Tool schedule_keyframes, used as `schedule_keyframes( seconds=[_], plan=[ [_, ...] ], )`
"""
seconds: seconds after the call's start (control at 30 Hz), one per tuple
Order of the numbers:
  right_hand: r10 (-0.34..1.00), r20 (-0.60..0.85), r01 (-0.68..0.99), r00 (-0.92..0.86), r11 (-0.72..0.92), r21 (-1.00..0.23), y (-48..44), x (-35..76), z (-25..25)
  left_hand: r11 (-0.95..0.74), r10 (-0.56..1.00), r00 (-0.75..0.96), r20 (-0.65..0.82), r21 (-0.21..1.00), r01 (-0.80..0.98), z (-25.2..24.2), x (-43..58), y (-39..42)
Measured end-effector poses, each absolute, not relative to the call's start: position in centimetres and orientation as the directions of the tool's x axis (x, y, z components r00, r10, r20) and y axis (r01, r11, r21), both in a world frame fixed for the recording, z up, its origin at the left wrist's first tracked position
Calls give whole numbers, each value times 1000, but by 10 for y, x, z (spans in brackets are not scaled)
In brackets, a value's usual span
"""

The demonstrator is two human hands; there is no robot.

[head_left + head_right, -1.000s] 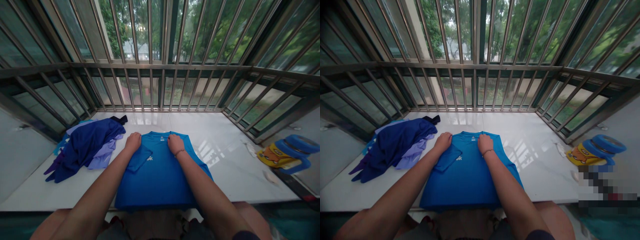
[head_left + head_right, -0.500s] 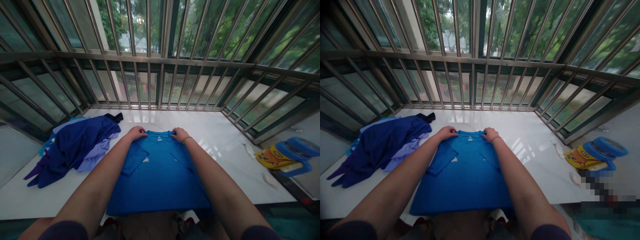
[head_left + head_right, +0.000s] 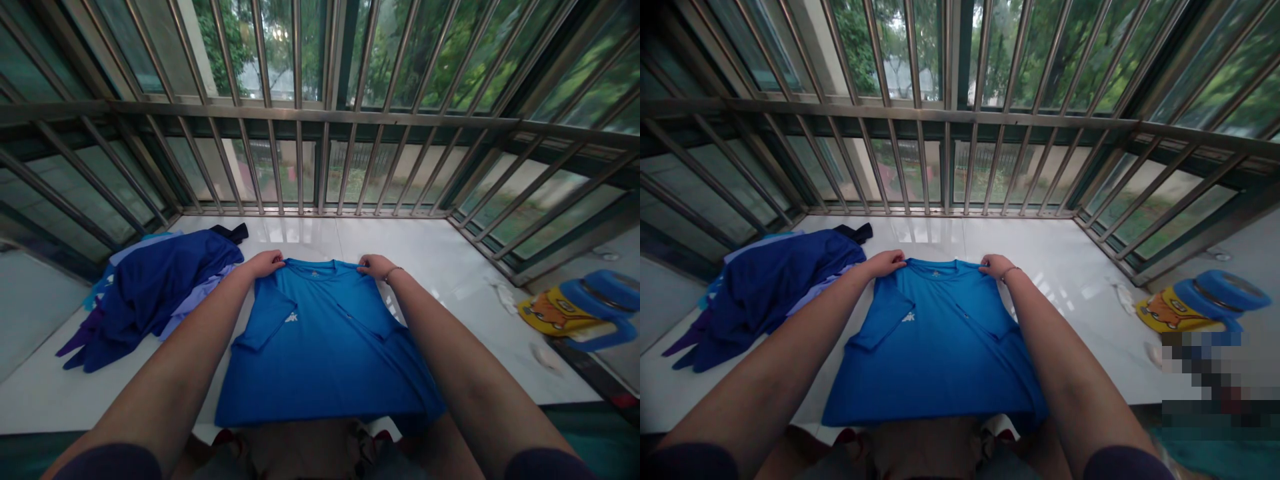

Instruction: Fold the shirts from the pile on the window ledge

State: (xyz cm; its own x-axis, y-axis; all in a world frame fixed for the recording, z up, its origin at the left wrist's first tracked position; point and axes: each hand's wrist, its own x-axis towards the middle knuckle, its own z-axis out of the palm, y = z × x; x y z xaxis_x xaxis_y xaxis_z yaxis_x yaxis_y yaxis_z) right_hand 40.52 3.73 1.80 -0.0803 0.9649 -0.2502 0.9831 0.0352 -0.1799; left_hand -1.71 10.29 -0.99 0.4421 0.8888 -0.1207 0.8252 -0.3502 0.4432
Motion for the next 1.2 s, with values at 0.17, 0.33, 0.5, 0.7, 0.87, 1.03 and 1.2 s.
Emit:
schedule_keyframes(
  seconds=[0.17, 0.33, 0.5, 0.7, 0.87, 1.03, 1.2],
  plan=[
    [959, -268, 977, -87, 29, -212, 43, 406, 15, -321, 871, 448, -202, 456, 830, -2, -19, 106],
    [952, -285, 960, -114, 31, -278, 47, 410, 12, -287, 846, 435, -310, 423, 859, 7, -31, 107],
    [984, -151, 952, -91, 41, -305, 46, 412, 15, -301, 882, 408, -236, 384, 873, 20, -29, 105],
    [991, 105, 933, -82, 113, -340, 13, 416, 33, -416, 900, 436, 33, 371, 830, 49, -34, 72],
    [886, 366, 834, -286, 418, -360, -75, 431, 37, -641, 767, 605, 213, 230, 732, 45, -61, -27],
    [877, 185, 814, -443, 480, -327, -168, 444, 9, -664, 736, 676, 38, 235, 710, 11, -74, -138],
    [924, 151, 857, -351, 382, -346, -193, 448, -4, -531, 839, 536, 93, 361, 767, 0, -84, -167]
  ],
)
